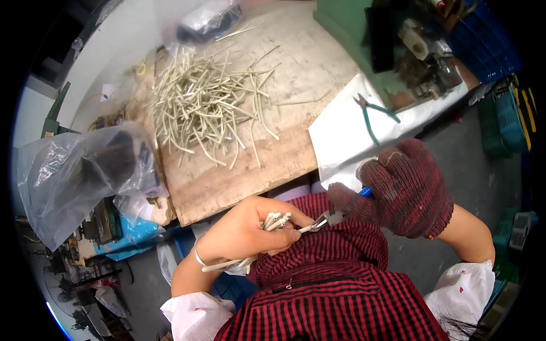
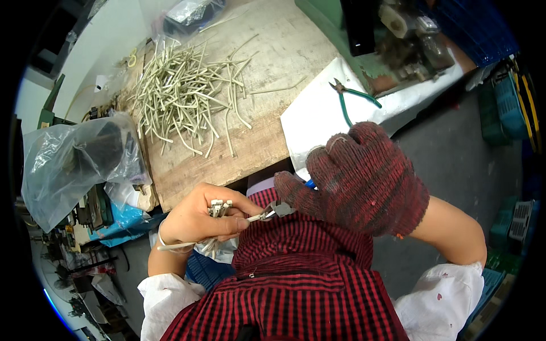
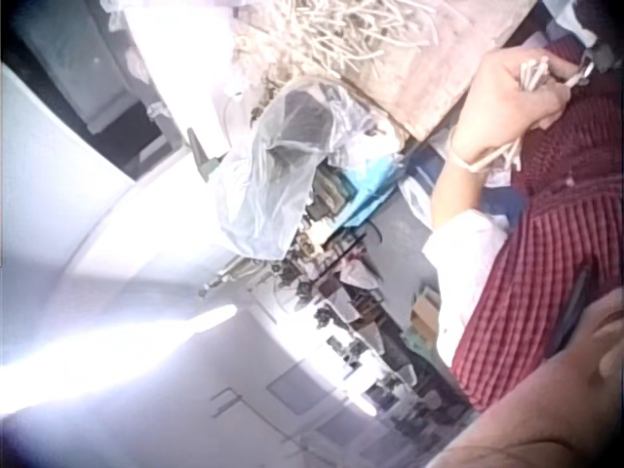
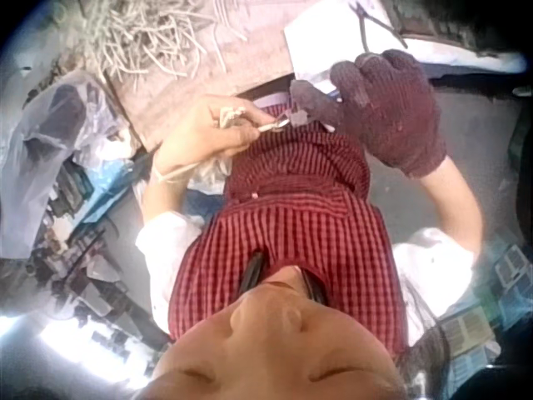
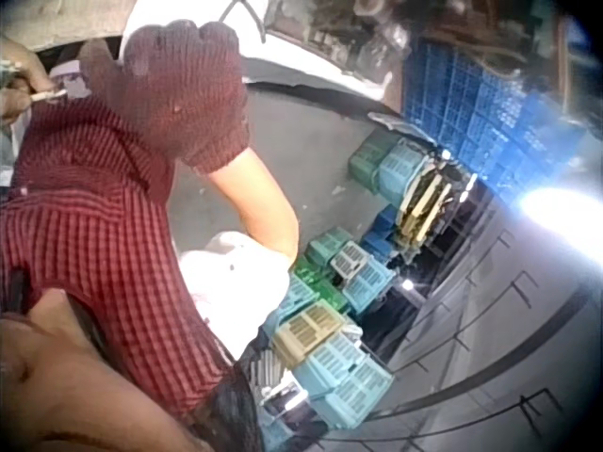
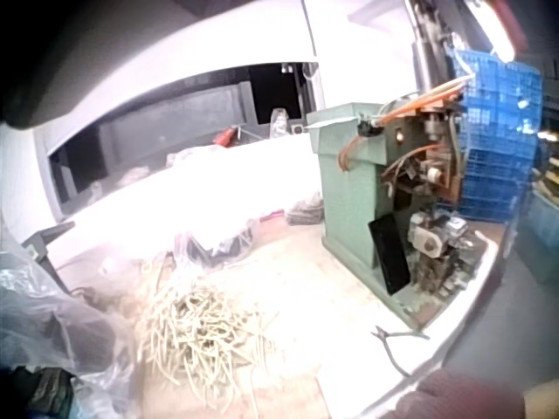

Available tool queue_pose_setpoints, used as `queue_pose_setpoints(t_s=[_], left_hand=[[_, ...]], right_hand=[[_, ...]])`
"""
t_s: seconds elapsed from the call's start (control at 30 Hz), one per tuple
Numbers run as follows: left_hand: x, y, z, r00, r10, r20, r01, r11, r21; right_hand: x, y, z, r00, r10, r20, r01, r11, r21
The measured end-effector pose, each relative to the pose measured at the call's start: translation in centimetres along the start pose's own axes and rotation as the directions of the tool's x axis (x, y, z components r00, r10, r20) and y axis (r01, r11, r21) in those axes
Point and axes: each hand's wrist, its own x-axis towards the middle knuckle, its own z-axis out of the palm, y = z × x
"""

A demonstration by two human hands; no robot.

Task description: The person sits on the floor and repeatedly picks up thin white rods from a wooden board. Using pliers, they trim the ends of the rods and place the trimmed pieces back onto the board. The process is continuous and repetitive throughout the clip.

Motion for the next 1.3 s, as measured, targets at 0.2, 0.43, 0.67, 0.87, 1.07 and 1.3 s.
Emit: queue_pose_setpoints(t_s=[0.2,0.43,0.67,0.87,1.07,1.3], left_hand=[[-0.2,0.3,0.4,0.999,0.002,-0.054,0.001,0.998,0.06],[-0.5,-0.7,0.0,0.99,0.115,0.075,-0.107,0.989,-0.104],[0.0,-0.2,0.3,0.995,0.084,-0.052,-0.084,0.996,-0.002],[1.0,-1.0,-0.2,0.996,0.027,0.08,-0.013,0.986,-0.166],[9.6,-0.5,-3.1,0.693,0.653,-0.304,-0.386,0.693,0.609],[21.1,1.7,-9.4,0.692,0.719,0.071,0.145,-0.235,0.961]], right_hand=[[0.7,0.0,0.9,0.991,-0.003,-0.134,0.005,1.0,0.02],[-1.5,-1.1,3.3,0.989,0.15,-0.012,-0.128,0.879,0.46],[-0.9,-1.4,2.6,0.982,0.169,-0.078,-0.149,0.964,0.219],[-1.8,-0.7,2.1,0.979,0.13,0.16,-0.17,0.948,0.268],[-7.1,-4.3,7.0,0.545,0.7,0.461,-0.65,0.006,0.76],[-7.7,-7.8,8.4,0.568,0.564,0.599,-0.583,-0.238,0.777]])
